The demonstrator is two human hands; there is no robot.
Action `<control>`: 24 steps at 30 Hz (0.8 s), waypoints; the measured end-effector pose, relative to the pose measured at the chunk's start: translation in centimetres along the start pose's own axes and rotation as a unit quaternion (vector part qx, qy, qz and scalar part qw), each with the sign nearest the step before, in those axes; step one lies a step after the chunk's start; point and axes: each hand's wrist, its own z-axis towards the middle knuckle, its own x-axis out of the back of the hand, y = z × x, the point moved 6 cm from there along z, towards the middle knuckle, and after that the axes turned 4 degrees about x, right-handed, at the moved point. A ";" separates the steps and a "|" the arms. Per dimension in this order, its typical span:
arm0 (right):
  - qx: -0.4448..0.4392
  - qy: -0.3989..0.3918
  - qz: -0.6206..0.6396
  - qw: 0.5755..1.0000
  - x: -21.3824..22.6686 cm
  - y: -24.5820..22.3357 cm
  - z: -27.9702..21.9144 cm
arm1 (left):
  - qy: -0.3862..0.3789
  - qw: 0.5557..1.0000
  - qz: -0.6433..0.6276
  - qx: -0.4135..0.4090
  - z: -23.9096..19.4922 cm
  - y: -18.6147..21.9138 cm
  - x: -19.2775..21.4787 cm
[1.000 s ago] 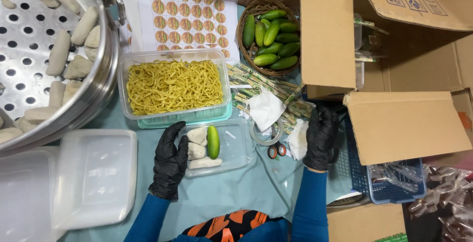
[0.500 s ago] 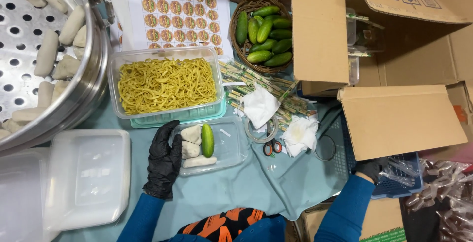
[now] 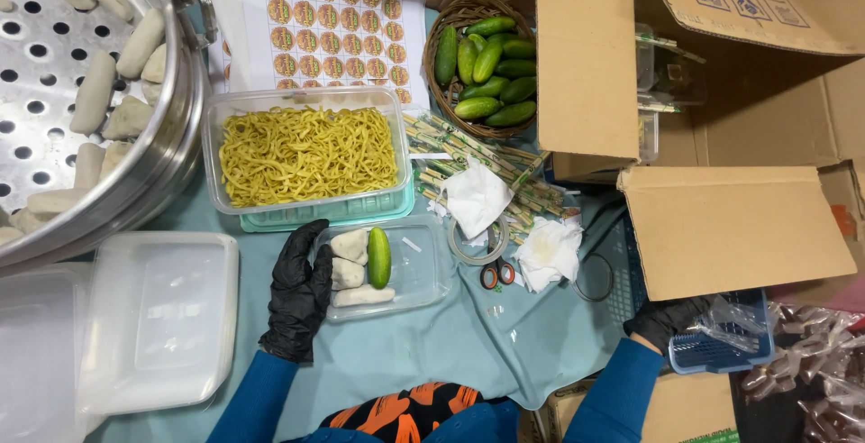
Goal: The person wipes a clear plastic container with a tissue, then places several white dumplings and a cucumber into it. They then open a small plastic bag containing a dark sauce and place it into the container.
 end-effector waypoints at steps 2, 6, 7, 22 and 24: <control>0.000 -0.008 -0.014 1.000 1.4 0.2 0.1 | 0.003 1.000 0.001 -0.005 0.0 -0.2 0.0; -0.068 0.210 0.469 0.855 9.7 -4.9 4.3 | 0.003 0.999 0.042 -0.021 0.0 1.1 -0.1; -0.160 0.310 0.759 0.549 10.5 -4.8 3.7 | 0.003 0.999 0.041 -0.022 0.0 1.0 -0.1; -0.473 -0.065 0.747 0.464 2.7 -17.5 -1.7 | 0.174 0.956 0.151 -0.179 -3.6 6.7 1.5; -0.389 -0.063 0.751 0.529 6.5 -21.9 0.2 | 0.205 0.943 0.167 -0.202 -4.6 8.2 1.1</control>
